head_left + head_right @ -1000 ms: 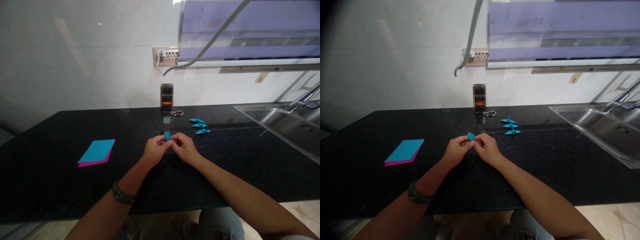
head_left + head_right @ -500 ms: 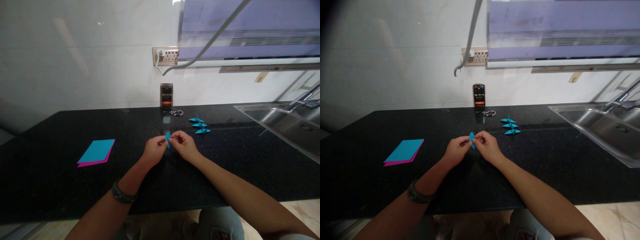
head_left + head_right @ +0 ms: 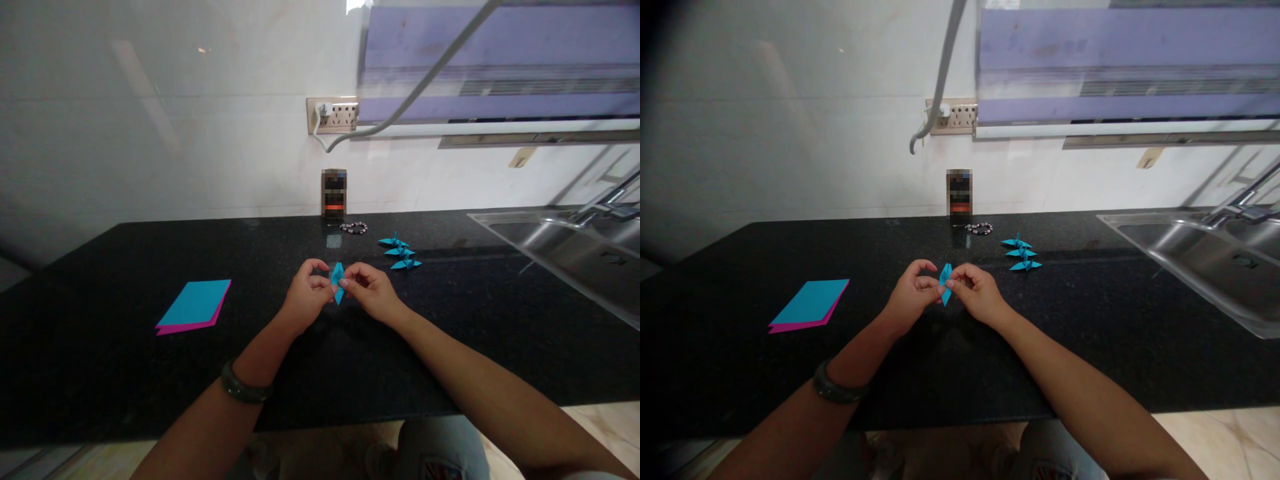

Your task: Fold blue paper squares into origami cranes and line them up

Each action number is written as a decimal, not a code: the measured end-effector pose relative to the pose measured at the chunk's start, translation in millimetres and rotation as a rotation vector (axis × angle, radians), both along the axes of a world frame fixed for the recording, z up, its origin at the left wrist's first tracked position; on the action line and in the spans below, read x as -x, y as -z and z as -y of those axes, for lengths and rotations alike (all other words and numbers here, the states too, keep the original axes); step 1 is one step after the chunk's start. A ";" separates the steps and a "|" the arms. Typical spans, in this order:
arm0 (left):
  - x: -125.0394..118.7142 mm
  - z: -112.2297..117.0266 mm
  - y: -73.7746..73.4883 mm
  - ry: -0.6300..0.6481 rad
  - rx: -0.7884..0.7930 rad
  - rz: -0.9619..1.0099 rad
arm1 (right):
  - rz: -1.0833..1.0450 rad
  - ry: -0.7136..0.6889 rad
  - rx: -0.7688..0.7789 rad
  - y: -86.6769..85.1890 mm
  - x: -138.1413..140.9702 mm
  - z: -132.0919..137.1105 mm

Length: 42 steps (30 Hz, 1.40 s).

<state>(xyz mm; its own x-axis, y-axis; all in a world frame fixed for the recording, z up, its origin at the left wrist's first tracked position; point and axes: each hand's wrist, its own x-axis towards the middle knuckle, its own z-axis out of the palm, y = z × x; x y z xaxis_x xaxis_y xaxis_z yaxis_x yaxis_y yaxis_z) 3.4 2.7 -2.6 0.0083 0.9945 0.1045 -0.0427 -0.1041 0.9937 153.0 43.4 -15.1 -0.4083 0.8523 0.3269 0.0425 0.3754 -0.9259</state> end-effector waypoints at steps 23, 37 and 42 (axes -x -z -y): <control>2.1 2.0 -3.4 0.177 0.255 0.357 | 0.004 -0.104 -0.226 -8.0 -6.4 0.2; 3.9 -1.1 5.1 0.154 0.148 0.237 | -0.013 -0.073 -0.131 -1.2 -3.7 -1.3; 3.4 -1.9 4.8 0.139 0.111 0.178 | -0.112 -0.110 0.079 -3.9 -2.0 -1.5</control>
<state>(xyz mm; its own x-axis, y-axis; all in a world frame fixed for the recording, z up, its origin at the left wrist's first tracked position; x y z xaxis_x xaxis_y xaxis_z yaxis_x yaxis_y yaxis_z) 0.0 4.7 -7.4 0.1366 0.9906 0.0067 -0.2248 0.0244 0.9741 155.0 45.0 -11.3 -0.4652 0.8294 0.3092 -0.0999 0.2978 -0.9494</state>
